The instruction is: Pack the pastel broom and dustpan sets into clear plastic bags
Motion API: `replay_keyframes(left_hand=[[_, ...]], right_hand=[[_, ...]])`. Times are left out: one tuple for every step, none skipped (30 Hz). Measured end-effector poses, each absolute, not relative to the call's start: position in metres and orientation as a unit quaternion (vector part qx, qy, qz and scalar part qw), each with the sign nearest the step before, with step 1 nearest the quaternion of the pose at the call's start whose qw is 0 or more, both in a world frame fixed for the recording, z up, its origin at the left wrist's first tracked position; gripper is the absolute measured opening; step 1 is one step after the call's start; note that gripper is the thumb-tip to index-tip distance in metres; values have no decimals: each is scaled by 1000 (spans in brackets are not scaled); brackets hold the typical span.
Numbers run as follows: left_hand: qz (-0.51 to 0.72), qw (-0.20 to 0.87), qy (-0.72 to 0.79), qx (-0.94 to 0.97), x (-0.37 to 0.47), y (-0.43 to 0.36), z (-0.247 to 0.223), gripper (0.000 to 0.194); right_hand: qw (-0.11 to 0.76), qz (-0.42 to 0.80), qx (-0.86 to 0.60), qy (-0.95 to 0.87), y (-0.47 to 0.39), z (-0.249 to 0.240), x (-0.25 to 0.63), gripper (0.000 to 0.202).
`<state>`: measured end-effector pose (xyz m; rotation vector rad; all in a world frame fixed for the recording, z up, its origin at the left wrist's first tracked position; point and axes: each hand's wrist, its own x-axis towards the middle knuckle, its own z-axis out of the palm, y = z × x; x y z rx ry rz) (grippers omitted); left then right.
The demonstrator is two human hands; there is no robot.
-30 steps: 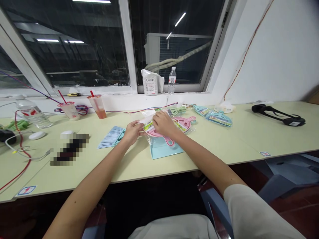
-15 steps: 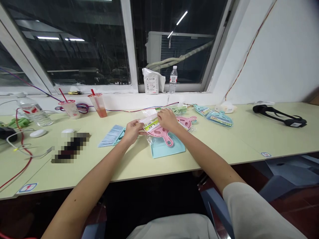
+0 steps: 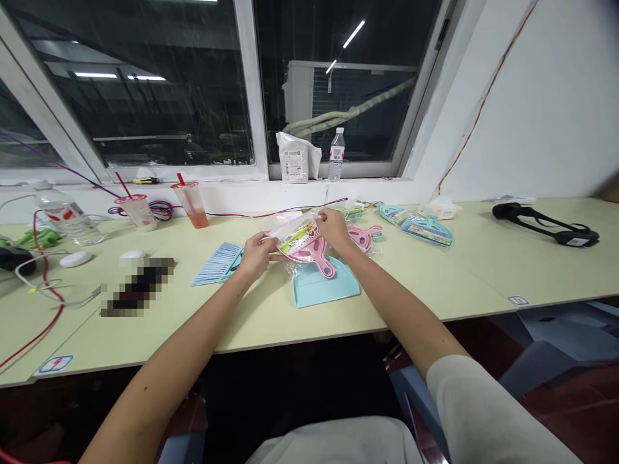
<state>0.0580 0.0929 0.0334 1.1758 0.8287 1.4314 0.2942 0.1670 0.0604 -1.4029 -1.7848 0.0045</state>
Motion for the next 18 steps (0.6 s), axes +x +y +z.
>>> replay_keyframes(left_hand=[[600,528,345,492,58,93,34,33],[600,528,344,492,58,92,34,33],[600,529,344,492,58,92,34,33],[599,529,344,493,58,92,34,34],[599,528,345,494,59,91,35,34],[598,527,346,495,59,90,35,34],[598,526,346,496,60,90,35,34],[597,525,346,498,60,89,36,33],[597,524,345,500,61,88,37,33],[597,523,343,502,62,87,38,33],[598,523,341,502,62,86,39,33],[600,522,339,502,62,85,40,34],[601,522,338,502,62,85,41,34],[602,522,339,500,62,84,42,35],[602,522,340,499,62,84,42,35],[601,523,340,500,62,84,43,34],[600,524,340,500,61,84,44,34],[598,525,338,502,61,83,44,34]], right_hand=[[416,9,-565,-713,166,63,294,21],[404,16,-571,-715,165,66,294,22],[387,22,-578,-719,164,69,293,25],[367,29,-585,-723,162,72,292,29],[348,34,-592,-726,161,75,291,32],[332,37,-601,-726,161,77,290,35],[322,37,-608,-724,160,80,289,37],[318,34,-615,-721,161,82,288,37],[314,29,-621,-717,162,85,287,36],[308,26,-628,-714,163,87,287,34],[301,24,-635,-711,164,89,286,31],[292,23,-640,-710,166,91,286,28],[284,22,-644,-710,167,93,287,25],[277,21,-645,-712,169,95,288,22],[272,21,-642,-716,171,97,289,21],[265,22,-637,-723,173,99,291,21],[257,25,-631,-732,174,101,293,21],[246,29,-623,-742,176,103,295,21]])
